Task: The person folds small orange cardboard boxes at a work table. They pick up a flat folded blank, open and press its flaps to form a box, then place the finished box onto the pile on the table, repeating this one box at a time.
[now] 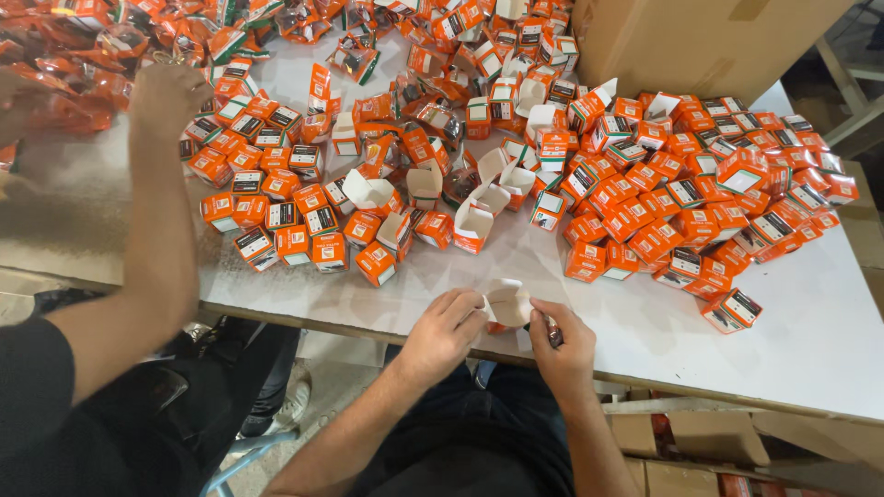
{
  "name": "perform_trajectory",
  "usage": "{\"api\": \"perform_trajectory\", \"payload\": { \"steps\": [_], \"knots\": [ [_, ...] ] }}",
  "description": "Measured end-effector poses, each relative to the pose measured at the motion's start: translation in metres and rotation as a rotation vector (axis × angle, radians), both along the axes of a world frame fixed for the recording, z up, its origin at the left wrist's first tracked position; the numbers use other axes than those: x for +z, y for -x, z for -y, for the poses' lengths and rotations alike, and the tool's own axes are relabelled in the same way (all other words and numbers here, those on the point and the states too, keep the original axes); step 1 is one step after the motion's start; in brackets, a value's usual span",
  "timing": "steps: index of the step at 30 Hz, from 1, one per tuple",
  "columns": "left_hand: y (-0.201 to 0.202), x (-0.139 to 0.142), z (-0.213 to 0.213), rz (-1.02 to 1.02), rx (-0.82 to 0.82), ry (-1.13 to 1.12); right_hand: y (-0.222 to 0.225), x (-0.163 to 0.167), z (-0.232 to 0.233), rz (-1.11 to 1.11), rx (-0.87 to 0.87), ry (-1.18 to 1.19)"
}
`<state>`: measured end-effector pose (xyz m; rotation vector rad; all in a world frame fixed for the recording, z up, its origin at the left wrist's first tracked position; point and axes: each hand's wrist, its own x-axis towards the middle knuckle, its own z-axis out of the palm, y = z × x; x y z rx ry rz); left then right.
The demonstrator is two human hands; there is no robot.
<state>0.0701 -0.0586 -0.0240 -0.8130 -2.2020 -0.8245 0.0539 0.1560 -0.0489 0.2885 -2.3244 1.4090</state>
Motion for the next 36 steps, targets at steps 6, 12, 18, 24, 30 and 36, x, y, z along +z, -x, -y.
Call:
{"api": "perform_trajectory", "payload": {
  "steps": [6, 12, 18, 24, 30, 36],
  "knots": [
    [-0.001, -0.015, -0.001, 0.054, -0.038, -0.201, 0.000, -0.003, 0.001, 0.082, -0.016, -0.031],
    [0.010, -0.025, -0.006, 0.190, -0.096, -0.158, -0.004, 0.001, 0.002, 0.012, 0.024, -0.129],
    [0.008, -0.022, -0.006, 0.327, -0.088, -0.233, -0.009, 0.005, 0.003, -0.172, 0.067, -0.335],
    [0.011, -0.011, -0.007, 0.294, -0.077, -0.241, -0.007, 0.017, 0.009, -0.025, 0.060, -0.373],
    [0.014, -0.017, -0.006, 0.259, -0.169, -0.266, -0.009, 0.022, 0.000, -0.002, 0.199, -0.326],
    [0.011, -0.018, -0.006, 0.296, -0.130, -0.263, -0.021, 0.000, -0.008, -0.242, 0.178, -0.347]
  ]
}}
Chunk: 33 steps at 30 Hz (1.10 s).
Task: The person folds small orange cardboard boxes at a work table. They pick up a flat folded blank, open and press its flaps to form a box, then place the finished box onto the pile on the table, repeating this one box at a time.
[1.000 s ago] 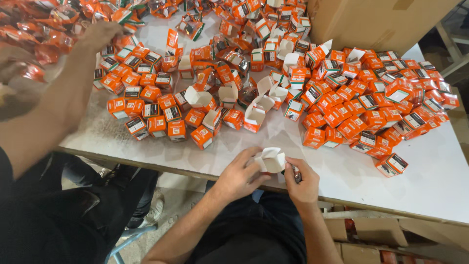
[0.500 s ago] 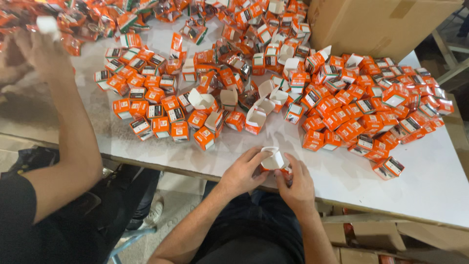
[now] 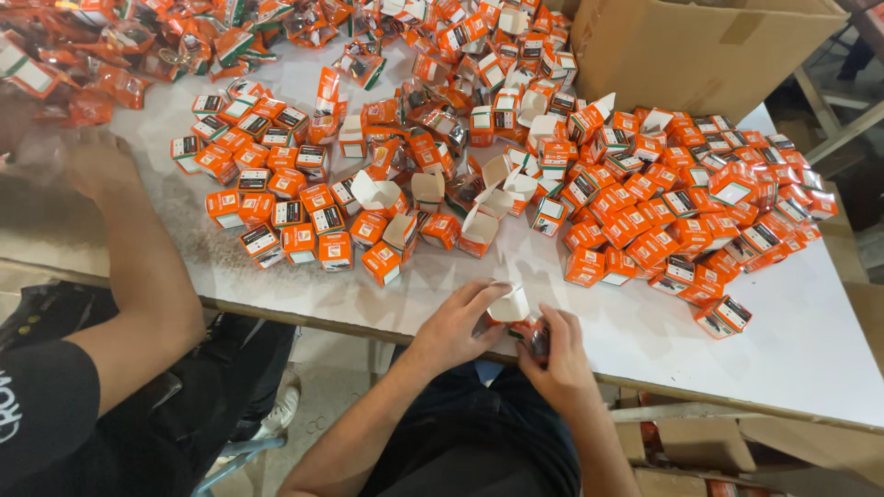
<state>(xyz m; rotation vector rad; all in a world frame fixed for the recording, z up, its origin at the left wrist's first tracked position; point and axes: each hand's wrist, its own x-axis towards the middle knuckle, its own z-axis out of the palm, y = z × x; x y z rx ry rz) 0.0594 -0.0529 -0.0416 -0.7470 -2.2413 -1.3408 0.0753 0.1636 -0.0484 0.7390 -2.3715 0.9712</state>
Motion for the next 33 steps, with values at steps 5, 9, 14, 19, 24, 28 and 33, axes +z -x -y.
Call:
{"api": "perform_trajectory", "payload": {
  "steps": [5, 9, 14, 19, 24, 28, 33],
  "knots": [
    [-0.004, 0.009, 0.001, 0.034, 0.014, -0.035, -0.016, -0.008, -0.005, -0.059, -0.113, 0.235],
    [-0.007, 0.016, 0.004, 0.227, -0.079, -0.008, -0.008, 0.012, -0.001, -0.257, -0.097, 0.173],
    [-0.008, 0.023, 0.004, 0.119, -0.137, -0.026, 0.000, 0.040, 0.015, 0.085, -0.029, 0.128],
    [-0.006, 0.024, 0.003, 0.007, -0.112, -0.023, 0.013, 0.052, 0.033, -0.150, -0.005, -0.156],
    [-0.005, 0.013, 0.002, 0.113, -0.096, 0.002, 0.008, 0.061, 0.031, -0.062, 0.063, -0.187],
    [-0.001, 0.005, 0.001, 0.014, -0.063, 0.024, 0.002, 0.068, 0.015, -0.057, 0.149, -0.126],
    [0.001, 0.007, 0.003, 0.060, -0.113, 0.010, 0.011, 0.067, 0.009, -0.123, 0.144, -0.198]
  ]
}}
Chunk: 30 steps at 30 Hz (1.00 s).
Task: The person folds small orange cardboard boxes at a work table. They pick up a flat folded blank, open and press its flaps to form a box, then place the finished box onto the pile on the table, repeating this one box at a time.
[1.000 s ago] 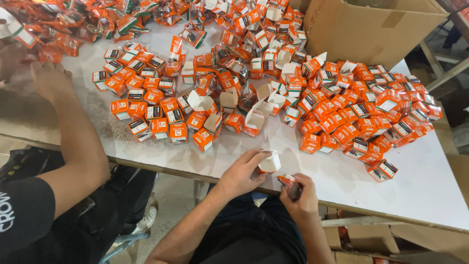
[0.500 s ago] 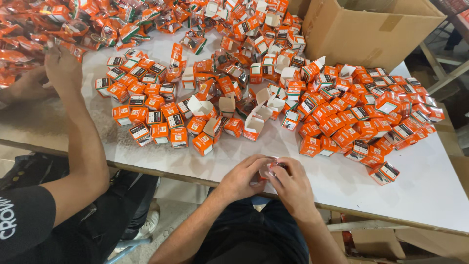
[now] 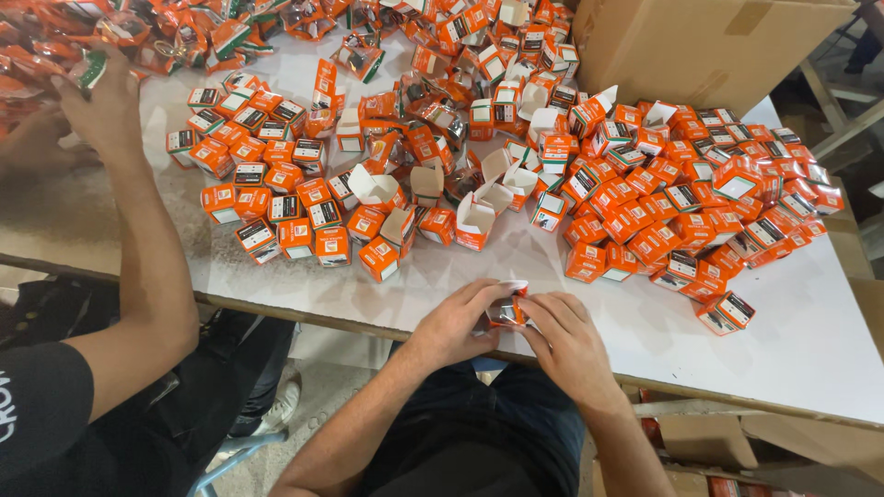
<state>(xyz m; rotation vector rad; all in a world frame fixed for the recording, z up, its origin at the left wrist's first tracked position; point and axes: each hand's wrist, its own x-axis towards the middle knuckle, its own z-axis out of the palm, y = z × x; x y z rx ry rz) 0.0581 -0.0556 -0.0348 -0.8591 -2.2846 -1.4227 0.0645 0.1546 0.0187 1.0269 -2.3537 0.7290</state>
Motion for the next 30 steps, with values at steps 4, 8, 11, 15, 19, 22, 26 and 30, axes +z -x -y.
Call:
{"api": "perform_trajectory", "payload": {
  "steps": [4, 8, 11, 15, 19, 22, 26, 30],
  "knots": [
    [-0.002, 0.005, 0.000, -0.071, 0.008, 0.011, 0.010, -0.007, 0.002, -0.061, 0.032, 0.000],
    [-0.002, 0.006, -0.002, 0.054, -0.014, 0.027, 0.022, -0.020, 0.004, -0.025, 0.033, 0.042],
    [-0.001, 0.004, -0.004, -0.054, 0.028, 0.023, 0.023, -0.034, 0.009, 0.014, -0.047, 0.132],
    [-0.001, 0.003, -0.004, -0.101, 0.091, 0.081, 0.015, -0.044, 0.007, -0.183, -0.043, 0.117],
    [-0.001, 0.002, -0.004, -0.156, 0.143, 0.102, 0.006, -0.047, 0.007, -0.240, -0.121, 0.063],
    [-0.004, 0.000, -0.006, -0.112, 0.173, 0.125, 0.004, -0.046, 0.007, -0.159, -0.177, 0.018],
    [-0.009, -0.001, -0.008, -0.067, 0.205, 0.060, 0.008, -0.045, 0.007, -0.096, -0.182, -0.027],
    [-0.012, 0.002, -0.005, -0.320, 0.201, 0.077, 0.009, -0.046, 0.007, -0.054, -0.169, 0.004]
  ]
}}
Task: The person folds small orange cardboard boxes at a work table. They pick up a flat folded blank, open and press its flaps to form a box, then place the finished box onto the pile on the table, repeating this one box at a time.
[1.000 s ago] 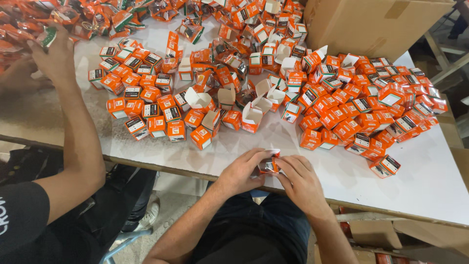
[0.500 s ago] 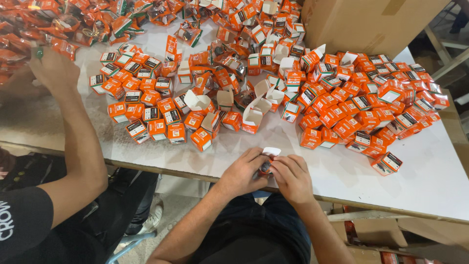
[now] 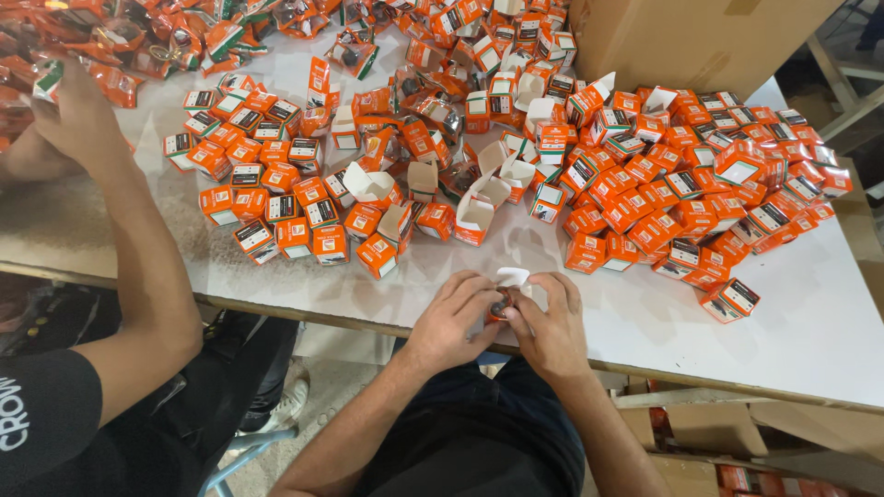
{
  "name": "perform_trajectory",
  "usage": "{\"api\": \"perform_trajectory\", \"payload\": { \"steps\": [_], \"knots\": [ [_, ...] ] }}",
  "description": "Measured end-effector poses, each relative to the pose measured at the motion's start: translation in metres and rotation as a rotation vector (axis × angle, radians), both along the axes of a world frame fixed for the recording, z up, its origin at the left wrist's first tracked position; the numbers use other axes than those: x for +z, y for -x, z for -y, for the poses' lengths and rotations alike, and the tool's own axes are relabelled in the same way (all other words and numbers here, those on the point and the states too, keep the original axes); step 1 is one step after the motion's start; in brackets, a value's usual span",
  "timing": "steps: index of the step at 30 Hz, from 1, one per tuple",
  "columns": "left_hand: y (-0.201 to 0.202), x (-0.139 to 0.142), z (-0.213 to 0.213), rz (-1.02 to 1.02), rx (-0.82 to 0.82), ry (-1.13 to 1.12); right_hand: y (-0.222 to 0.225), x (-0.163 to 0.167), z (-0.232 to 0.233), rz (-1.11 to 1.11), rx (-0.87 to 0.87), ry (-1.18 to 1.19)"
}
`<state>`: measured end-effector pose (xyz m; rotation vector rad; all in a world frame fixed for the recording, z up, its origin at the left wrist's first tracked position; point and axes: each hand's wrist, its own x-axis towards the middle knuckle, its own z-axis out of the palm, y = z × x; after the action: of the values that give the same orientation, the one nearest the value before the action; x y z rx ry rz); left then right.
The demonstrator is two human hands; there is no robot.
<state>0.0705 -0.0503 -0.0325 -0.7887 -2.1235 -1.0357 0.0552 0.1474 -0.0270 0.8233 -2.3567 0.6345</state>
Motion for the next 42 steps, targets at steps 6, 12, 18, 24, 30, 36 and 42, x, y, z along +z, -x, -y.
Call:
{"api": "perform_trajectory", "payload": {
  "steps": [6, 12, 18, 24, 30, 36, 42],
  "knots": [
    [-0.002, 0.004, -0.002, -0.086, -0.004, 0.074, -0.003, 0.000, 0.002, 0.035, 0.021, 0.066],
    [-0.002, 0.003, -0.003, -0.093, 0.006, 0.087, -0.002, -0.001, 0.000, 0.113, 0.039, 0.087],
    [-0.003, 0.004, -0.005, -0.048, 0.031, 0.060, -0.002, -0.007, -0.001, 0.189, 0.045, 0.250],
    [-0.001, -0.005, -0.004, 0.165, -0.052, -0.115, -0.001, -0.007, -0.005, 0.180, 0.095, 0.268],
    [0.003, -0.013, -0.003, 0.239, -0.050, -0.064, 0.002, -0.010, -0.006, 0.158, 0.147, 0.201],
    [0.004, -0.015, -0.004, 0.225, -0.039, -0.060, 0.005, -0.005, -0.007, 0.335, 0.156, 0.318],
    [0.003, -0.014, -0.003, 0.167, -0.040, -0.048, 0.006, -0.010, -0.004, 0.290, 0.177, 0.276]
  ]
}}
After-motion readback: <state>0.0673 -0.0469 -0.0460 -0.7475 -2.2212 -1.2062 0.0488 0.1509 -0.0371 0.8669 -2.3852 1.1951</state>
